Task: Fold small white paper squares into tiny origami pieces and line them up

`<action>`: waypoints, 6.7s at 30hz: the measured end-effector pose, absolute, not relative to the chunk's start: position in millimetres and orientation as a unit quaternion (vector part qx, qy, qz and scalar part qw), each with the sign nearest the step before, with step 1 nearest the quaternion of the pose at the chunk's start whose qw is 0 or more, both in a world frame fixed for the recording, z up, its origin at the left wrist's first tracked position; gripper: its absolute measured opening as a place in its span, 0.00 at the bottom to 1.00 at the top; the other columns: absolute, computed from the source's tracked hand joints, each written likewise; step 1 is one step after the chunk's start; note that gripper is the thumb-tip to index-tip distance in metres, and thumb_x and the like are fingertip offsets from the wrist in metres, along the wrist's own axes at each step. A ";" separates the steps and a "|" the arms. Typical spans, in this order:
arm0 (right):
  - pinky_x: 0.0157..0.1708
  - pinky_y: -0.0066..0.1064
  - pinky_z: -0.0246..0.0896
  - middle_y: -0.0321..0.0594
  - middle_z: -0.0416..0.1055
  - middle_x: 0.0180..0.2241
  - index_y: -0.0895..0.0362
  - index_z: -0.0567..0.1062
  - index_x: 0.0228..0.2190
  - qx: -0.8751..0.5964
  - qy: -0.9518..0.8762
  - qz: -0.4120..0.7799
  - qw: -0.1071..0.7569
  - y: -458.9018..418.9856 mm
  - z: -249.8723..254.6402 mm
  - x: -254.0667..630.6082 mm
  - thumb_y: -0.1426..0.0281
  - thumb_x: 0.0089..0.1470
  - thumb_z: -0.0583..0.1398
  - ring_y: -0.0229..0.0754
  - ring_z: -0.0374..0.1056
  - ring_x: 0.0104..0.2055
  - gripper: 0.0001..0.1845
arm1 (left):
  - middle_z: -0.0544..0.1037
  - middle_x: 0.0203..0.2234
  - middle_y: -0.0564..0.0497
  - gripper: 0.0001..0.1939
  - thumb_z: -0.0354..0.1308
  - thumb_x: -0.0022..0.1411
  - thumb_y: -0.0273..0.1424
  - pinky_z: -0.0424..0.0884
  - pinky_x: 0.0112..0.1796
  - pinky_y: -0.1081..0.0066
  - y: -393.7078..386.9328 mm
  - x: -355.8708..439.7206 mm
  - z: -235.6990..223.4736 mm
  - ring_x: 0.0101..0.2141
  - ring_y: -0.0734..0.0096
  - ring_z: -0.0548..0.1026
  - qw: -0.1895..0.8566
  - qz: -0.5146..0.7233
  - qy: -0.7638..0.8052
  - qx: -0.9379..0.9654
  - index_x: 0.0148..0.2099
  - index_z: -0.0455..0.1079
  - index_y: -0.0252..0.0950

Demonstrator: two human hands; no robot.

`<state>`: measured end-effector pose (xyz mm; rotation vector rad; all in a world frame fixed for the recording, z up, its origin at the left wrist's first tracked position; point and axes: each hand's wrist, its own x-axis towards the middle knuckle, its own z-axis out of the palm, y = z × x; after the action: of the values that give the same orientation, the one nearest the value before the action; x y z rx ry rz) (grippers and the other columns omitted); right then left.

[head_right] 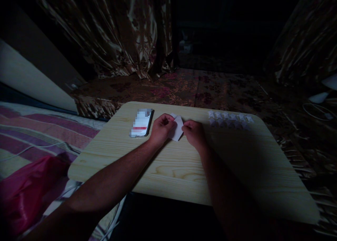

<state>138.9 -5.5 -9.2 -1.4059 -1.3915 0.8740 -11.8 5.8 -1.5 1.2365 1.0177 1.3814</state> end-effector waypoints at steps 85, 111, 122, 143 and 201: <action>0.21 0.26 0.56 0.33 0.71 0.20 0.58 0.78 0.34 -0.472 -0.586 0.412 0.514 -10.9 3.8 145.0 0.67 0.47 0.59 0.34 0.62 0.20 0.12 | 0.75 0.22 0.54 0.08 0.63 0.46 0.27 0.62 0.23 0.76 8.0 -11.2 -7.1 0.21 0.78 0.69 0.578 0.550 0.362 0.482 0.33 0.74 0.34; 0.23 0.27 0.62 0.34 0.72 0.22 0.58 0.75 0.28 -0.474 -0.569 0.443 0.505 -11.6 3.4 142.2 0.64 0.44 0.63 0.36 0.67 0.23 0.10 | 0.74 0.19 0.54 0.06 0.63 0.45 0.27 0.61 0.21 0.75 7.1 -11.3 -3.0 0.19 0.76 0.69 0.583 0.548 0.386 0.460 0.31 0.72 0.34; 0.22 0.26 0.61 0.34 0.74 0.25 0.58 0.72 0.37 -0.501 -0.547 0.451 0.496 -12.3 9.4 138.0 0.65 0.43 0.63 0.36 0.67 0.23 0.17 | 0.75 0.25 0.55 0.17 0.67 0.46 0.29 0.67 0.27 0.75 9.5 -12.0 -2.3 0.23 0.78 0.70 0.566 0.589 0.369 0.443 0.40 0.70 0.35; 0.25 0.29 0.60 0.38 0.75 0.25 0.58 0.77 0.29 -0.505 -0.579 0.374 0.520 -9.4 -3.0 139.4 0.64 0.46 0.64 0.39 0.68 0.26 0.10 | 0.74 0.21 0.54 0.11 0.65 0.50 0.34 0.62 0.25 0.76 6.3 -8.9 -5.0 0.21 0.79 0.67 0.585 0.543 0.367 0.478 0.31 0.71 0.32; 0.21 0.27 0.53 0.32 0.68 0.18 0.57 0.76 0.25 -0.533 -0.567 0.357 0.517 -11.4 0.8 138.0 0.64 0.46 0.61 0.35 0.60 0.20 0.08 | 0.73 0.21 0.54 0.11 0.64 0.50 0.36 0.61 0.23 0.77 5.0 -7.8 -6.9 0.21 0.79 0.67 0.537 0.531 0.401 0.518 0.30 0.72 0.32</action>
<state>138.0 -11.4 0.8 -1.2799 -1.3604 0.8580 -7.8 5.0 -6.9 1.2317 0.9554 1.2647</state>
